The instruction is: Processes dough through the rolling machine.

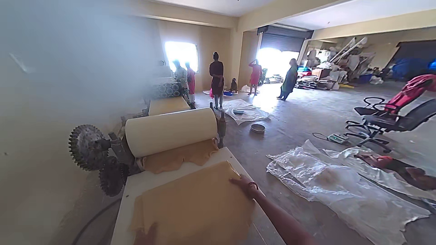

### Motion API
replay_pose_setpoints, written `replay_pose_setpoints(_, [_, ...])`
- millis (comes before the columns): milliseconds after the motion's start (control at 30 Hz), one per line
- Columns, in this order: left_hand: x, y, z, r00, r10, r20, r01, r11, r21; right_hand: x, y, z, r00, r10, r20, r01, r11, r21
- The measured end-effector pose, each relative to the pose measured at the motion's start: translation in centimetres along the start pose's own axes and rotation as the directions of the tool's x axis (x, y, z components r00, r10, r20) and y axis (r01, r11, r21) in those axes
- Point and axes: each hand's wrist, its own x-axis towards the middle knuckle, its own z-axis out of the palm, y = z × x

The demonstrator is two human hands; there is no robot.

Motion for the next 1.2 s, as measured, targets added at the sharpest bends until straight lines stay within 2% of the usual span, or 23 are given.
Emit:
replay_pose_setpoints(133, [1.9, 0.4, -1.1, 0.998, 0.052, 0.023, -0.052, 0.998, -0.027, -2.2, -0.5, 0.6, 0.997, 0.046, -0.063, -0.053, 0.993, -0.105])
replay_pose_setpoints(267, [4.5, 1.6, -1.9, 1.0, 0.029, 0.003, -0.029, 1.0, 0.003, -2.5, -0.3, 1.6, 0.991, 0.048, -0.122, -0.065, 0.988, -0.138])
replay_pose_setpoints(367, [4.5, 2.5, -1.8, 1.0, -0.019, -0.024, 0.02, 0.999, 0.03, -2.2, 0.1, 1.6, 0.989, 0.048, -0.141, -0.067, 0.988, -0.137])
replay_pose_setpoints(467, [2.3, 2.2, -1.7, 0.998, -0.042, -0.045, 0.038, 0.997, -0.068, -2.4, 1.4, 1.1, 0.998, -0.046, -0.037, 0.045, 0.998, -0.045])
replay_pose_setpoints(533, [0.1, 1.3, -1.4, 0.998, 0.003, -0.061, -0.01, 0.993, -0.117, -3.2, 2.7, 0.3, 0.991, -0.128, 0.034, 0.127, 0.991, 0.045])
replay_pose_setpoints(633, [-2.7, -0.7, -1.0, 0.998, 0.007, -0.061, -0.011, 0.997, -0.076, -6.0, 4.2, 0.0, 0.987, -0.156, 0.025, 0.155, 0.987, 0.04])
replay_pose_setpoints(700, [-3.7, -1.7, -0.9, 0.998, -0.024, -0.061, 0.018, 0.995, -0.098, -8.0, 4.6, 0.8, 0.991, -0.13, -0.034, 0.13, 0.991, -0.005])
replay_pose_setpoints(833, [-4.2, -2.0, -0.6, 0.997, -0.048, -0.055, 0.039, 0.987, -0.157, -10.0, 2.6, 2.8, 0.996, 0.013, -0.085, -0.017, 0.999, -0.046])
replay_pose_setpoints(900, [-4.5, -1.5, -1.1, 0.998, -0.027, -0.048, 0.022, 0.994, -0.104, -9.5, 1.2, 2.8, 0.996, 0.01, -0.086, -0.019, 0.994, -0.103])
replay_pose_setpoints(1000, [-6.4, -0.5, -1.2, 0.999, -0.018, -0.041, 0.015, 0.998, -0.054, -6.8, 1.0, 2.0, 0.997, -0.066, -0.036, 0.063, 0.996, -0.071])
replay_pose_setpoints(1100, [-8.7, -0.9, 0.8, 0.993, -0.015, -0.113, 0.001, 0.992, -0.123, -4.0, 1.6, 1.2, 0.986, -0.167, 0.0, 0.167, 0.985, -0.035])
replay_pose_setpoints(1200, [-11.0, -2.3, 3.5, 0.96, 0.001, -0.279, -0.081, 0.958, -0.275, -4.1, 1.2, 0.9, 0.987, -0.161, 0.012, 0.161, 0.985, -0.061])
